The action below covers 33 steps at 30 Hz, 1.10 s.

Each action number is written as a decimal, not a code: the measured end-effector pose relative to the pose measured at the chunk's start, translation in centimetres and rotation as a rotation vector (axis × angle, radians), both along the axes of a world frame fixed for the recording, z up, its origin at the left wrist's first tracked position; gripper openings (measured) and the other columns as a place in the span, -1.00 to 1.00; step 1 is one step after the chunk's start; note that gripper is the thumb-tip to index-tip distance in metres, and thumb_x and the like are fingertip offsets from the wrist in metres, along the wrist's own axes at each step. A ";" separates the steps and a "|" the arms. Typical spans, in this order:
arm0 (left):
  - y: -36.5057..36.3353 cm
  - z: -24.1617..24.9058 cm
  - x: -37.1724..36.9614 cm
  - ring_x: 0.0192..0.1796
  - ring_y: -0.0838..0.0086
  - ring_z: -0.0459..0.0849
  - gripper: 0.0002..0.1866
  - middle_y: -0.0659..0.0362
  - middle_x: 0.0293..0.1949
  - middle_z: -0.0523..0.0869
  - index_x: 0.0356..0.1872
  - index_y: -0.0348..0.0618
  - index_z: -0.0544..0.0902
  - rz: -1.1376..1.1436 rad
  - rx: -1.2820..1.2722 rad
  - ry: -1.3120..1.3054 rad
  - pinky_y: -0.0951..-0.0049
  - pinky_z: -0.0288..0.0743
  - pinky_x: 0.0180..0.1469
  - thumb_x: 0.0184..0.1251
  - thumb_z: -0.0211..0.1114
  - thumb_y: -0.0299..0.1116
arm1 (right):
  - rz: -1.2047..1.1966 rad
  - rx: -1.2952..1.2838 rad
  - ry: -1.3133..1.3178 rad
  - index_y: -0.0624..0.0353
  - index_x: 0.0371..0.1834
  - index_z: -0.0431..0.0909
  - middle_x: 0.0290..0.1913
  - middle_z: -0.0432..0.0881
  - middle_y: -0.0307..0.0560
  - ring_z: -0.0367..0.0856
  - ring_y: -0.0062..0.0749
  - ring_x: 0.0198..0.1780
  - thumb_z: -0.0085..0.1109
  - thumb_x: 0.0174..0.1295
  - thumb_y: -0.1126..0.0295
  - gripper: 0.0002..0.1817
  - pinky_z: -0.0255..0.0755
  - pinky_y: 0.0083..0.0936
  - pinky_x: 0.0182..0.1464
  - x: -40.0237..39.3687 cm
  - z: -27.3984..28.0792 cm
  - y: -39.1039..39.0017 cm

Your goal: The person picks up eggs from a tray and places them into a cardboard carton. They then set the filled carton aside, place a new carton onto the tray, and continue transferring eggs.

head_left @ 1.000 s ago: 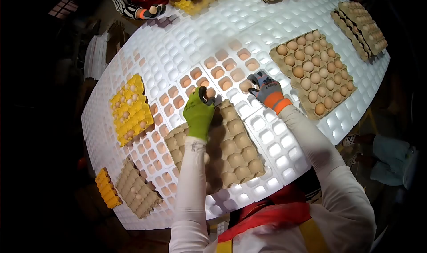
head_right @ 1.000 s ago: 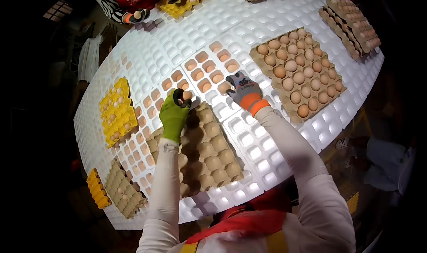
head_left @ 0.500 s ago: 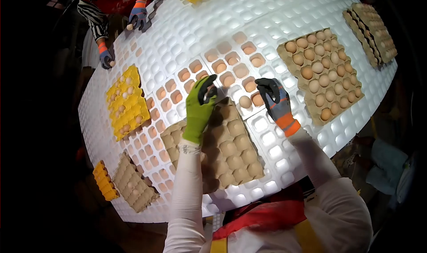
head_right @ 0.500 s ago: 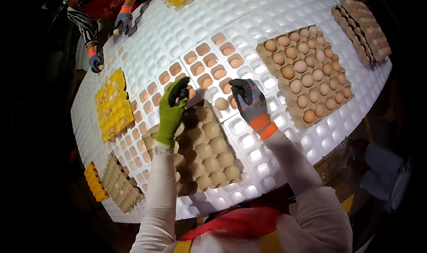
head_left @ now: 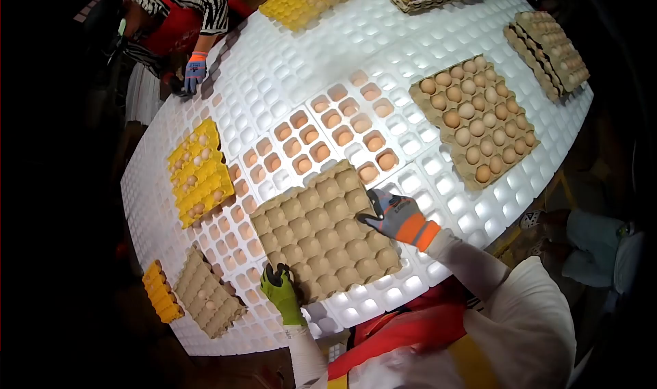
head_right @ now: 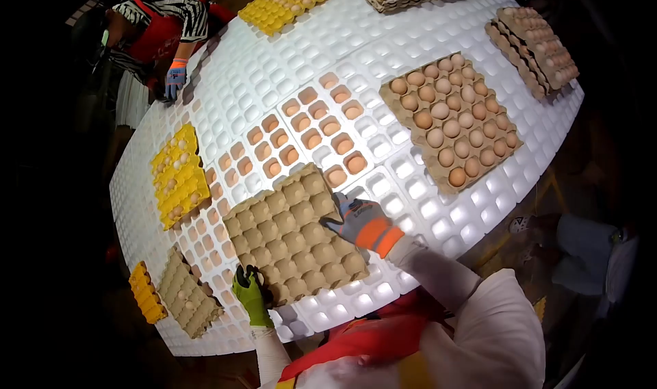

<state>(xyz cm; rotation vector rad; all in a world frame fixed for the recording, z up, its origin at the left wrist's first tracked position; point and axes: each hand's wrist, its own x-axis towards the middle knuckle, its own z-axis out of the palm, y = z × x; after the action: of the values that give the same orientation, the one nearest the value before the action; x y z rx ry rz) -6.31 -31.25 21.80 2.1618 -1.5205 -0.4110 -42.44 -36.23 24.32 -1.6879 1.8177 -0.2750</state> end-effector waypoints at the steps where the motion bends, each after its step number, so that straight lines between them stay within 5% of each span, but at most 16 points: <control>1: 0.2 0.1 -0.2 0.11 0.07 0.59 -0.58 -0.08 0.11 0.67 0.19 -0.29 0.63 0.031 -0.002 -0.001 0.14 0.39 0.25 0.35 0.32 -0.36 | -0.032 -0.063 -0.003 0.03 0.31 0.48 0.09 0.67 0.02 0.70 -0.05 0.05 0.26 0.28 -0.18 -0.32 0.57 -0.19 0.04 0.9 0.0 0.8; 3: 0.2 -1.3 1.8 -0.24 0.36 0.64 -0.57 0.13 -0.24 0.67 0.21 -0.30 0.57 0.134 -0.072 0.604 0.41 0.52 -0.18 0.29 0.20 -0.56 | -0.129 -0.178 -0.055 0.04 0.37 0.41 0.16 0.63 0.03 0.68 -0.04 0.09 0.29 0.27 -0.15 -0.28 0.56 -0.21 0.12 1.7 -0.3 1.6; 5: -0.3 -1.5 3.6 -0.56 0.61 0.38 -0.63 0.32 -0.49 0.47 0.16 -0.18 0.51 0.171 -0.050 0.864 0.57 0.16 -0.59 0.33 0.10 -0.57 | -0.281 -0.202 -0.308 0.05 0.35 0.43 0.17 0.63 0.02 0.67 -0.07 0.10 0.34 0.24 -0.15 -0.27 0.55 -0.23 0.16 1.4 -0.6 2.4; 6: -0.4 4.0 -1.5 -0.55 0.63 0.40 -0.64 0.33 -0.48 0.48 0.17 -0.17 0.51 0.208 -0.158 1.003 0.58 0.13 -0.62 0.35 0.12 -0.50 | -0.377 -0.259 -0.462 0.06 0.35 0.44 0.20 0.62 -0.01 0.67 -0.11 0.12 0.37 0.22 -0.17 -0.25 0.54 -0.25 0.21 1.2 -0.6 2.7; 7: -0.5 9.0 -5.3 -0.54 0.63 0.40 -0.60 0.33 -0.48 0.47 0.21 -0.17 0.49 0.299 -0.097 1.019 0.59 0.13 -0.59 0.35 0.14 -0.42 | -0.389 -0.113 -0.778 0.05 0.37 0.43 0.20 0.63 -0.01 0.66 -0.16 0.16 0.38 0.19 -0.24 -0.18 0.52 -0.26 0.25 -0.1 1.7 2.7; 11: -3.0 5.0 -3.9 -0.52 0.65 0.40 -0.54 0.32 -0.48 0.49 0.29 -0.24 0.51 -0.038 -0.207 0.945 0.61 0.20 -0.51 0.36 0.13 -0.45 | -0.377 0.072 -0.117 0.02 0.53 0.27 0.37 0.55 0.06 0.53 0.07 0.35 0.07 0.22 -0.47 -0.01 0.42 -0.12 0.35 -1.2 1.2 6.8; 15: -6.5 6.6 -9.3 -0.52 0.67 0.39 -0.52 0.32 -0.44 0.53 0.33 -0.31 0.52 -0.252 -0.264 1.028 0.65 0.22 -0.48 0.38 0.11 -0.51 | -0.439 0.120 -0.185 0.05 0.52 0.30 0.34 0.55 0.22 0.57 0.18 0.27 0.11 0.15 -0.50 0.04 0.45 -0.08 0.30 -6.2 -1.6 9.8; 18: -9.2 11.9 -14.0 -0.05 0.57 0.60 -0.47 0.15 0.05 0.65 0.40 -0.28 0.46 -0.319 -0.277 0.921 0.57 0.44 -0.06 0.40 0.14 -0.54 | -0.525 -0.314 -0.350 0.09 0.44 0.39 0.19 0.64 0.19 0.61 0.11 0.19 0.34 0.26 -0.11 -0.22 0.52 -0.23 0.21 -11.8 -4.0 8.6; 20: -9.0 16.2 -16.2 0.45 0.48 0.40 -0.44 0.07 0.48 0.43 0.47 -0.24 0.40 -0.430 -0.387 1.046 0.45 0.27 0.40 0.43 0.11 -0.57 | -0.503 -0.436 -0.631 0.20 0.23 0.51 0.14 0.69 0.01 0.68 -0.34 0.08 0.36 0.32 0.30 -0.54 0.55 -0.36 0.08 -16.0 3.7 4.8; 21: -9.2 17.5 -17.3 0.39 0.47 0.46 -0.44 0.09 0.43 0.48 0.47 -0.26 0.38 -0.432 -0.488 0.726 0.46 0.33 0.36 0.44 0.11 -0.57 | -0.625 -0.636 -0.777 0.25 0.14 0.55 0.03 0.75 -0.07 0.70 -0.44 -0.03 0.39 0.29 0.38 -0.60 0.57 -0.40 0.01 -18.6 1.2 1.9; 24: -8.8 16.3 -18.6 0.29 0.44 0.56 -0.54 0.09 0.31 0.60 0.34 -0.31 0.51 -0.357 -0.464 0.942 0.46 0.41 0.27 0.43 0.13 -0.57 | -0.728 -0.794 -0.806 0.29 0.07 0.63 -0.13 0.78 -0.10 0.71 -0.46 -0.16 0.48 0.23 0.33 -0.59 0.60 -0.45 -0.06 -27.1 6.2 -8.9; 26: -7.4 14.0 -19.9 0.17 0.44 0.62 -0.58 0.13 0.19 0.67 0.26 -0.29 0.58 -0.234 -0.319 0.986 0.41 0.47 0.20 0.38 0.21 -0.50 | -0.714 -0.950 -0.511 0.29 -0.09 0.64 -0.27 0.77 -0.04 0.71 -0.30 -0.31 0.56 0.13 0.14 -0.53 0.60 -0.37 -0.21 -34.8 6.9 -18.2; 27: -6.7 12.3 -20.2 0.13 0.43 0.64 -0.58 0.15 0.17 0.68 0.24 -0.28 0.60 -0.183 -0.243 1.020 0.38 0.49 0.18 0.36 0.24 -0.47 | -0.991 -0.889 -0.358 0.28 -0.18 0.63 -0.32 0.75 -0.01 0.69 -0.25 -0.38 0.60 0.06 0.04 -0.47 0.57 -0.27 -0.29 -38.2 7.6 -23.0; 29: -4.9 9.1 -21.0 0.13 0.38 0.68 -0.55 0.17 0.12 0.71 0.27 -0.17 0.60 -0.088 -0.119 1.001 0.35 0.53 0.15 0.37 0.22 -0.33 | -0.975 -1.025 -0.494 0.29 -0.16 0.61 -0.36 0.72 0.02 0.70 -0.18 -0.42 0.61 0.04 0.04 -0.45 0.55 -0.18 -0.33 -40.6 13.3 -28.6; 31: -3.8 6.9 -20.9 0.25 0.39 0.61 -0.52 0.07 0.25 0.65 0.34 -0.26 0.53 -0.172 -0.116 1.007 0.39 0.49 0.27 0.44 0.33 -0.40 | -1.122 -0.826 -0.522 0.39 0.23 0.49 -0.26 0.71 0.02 0.69 -0.32 -0.38 0.43 0.24 0.01 -0.29 0.52 -0.38 -0.36 -43.1 16.5 -34.1; 33: -1.1 2.9 -21.0 0.23 0.40 0.61 -0.55 0.08 0.24 0.66 0.31 -0.31 0.55 -0.272 -0.060 0.973 0.43 0.48 0.25 0.42 0.30 -0.49 | -1.153 -0.636 -0.308 0.38 0.40 0.33 -0.25 0.71 0.05 0.71 -0.20 -0.32 0.33 0.27 -0.16 -0.11 0.52 -0.27 -0.36 -44.4 18.5 -37.0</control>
<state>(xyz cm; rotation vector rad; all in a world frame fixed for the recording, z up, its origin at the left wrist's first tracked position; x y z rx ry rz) -27.29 -32.38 24.72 1.3256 -1.1868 -1.2569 -86.81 -73.19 42.80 -0.6203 2.3772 -1.6113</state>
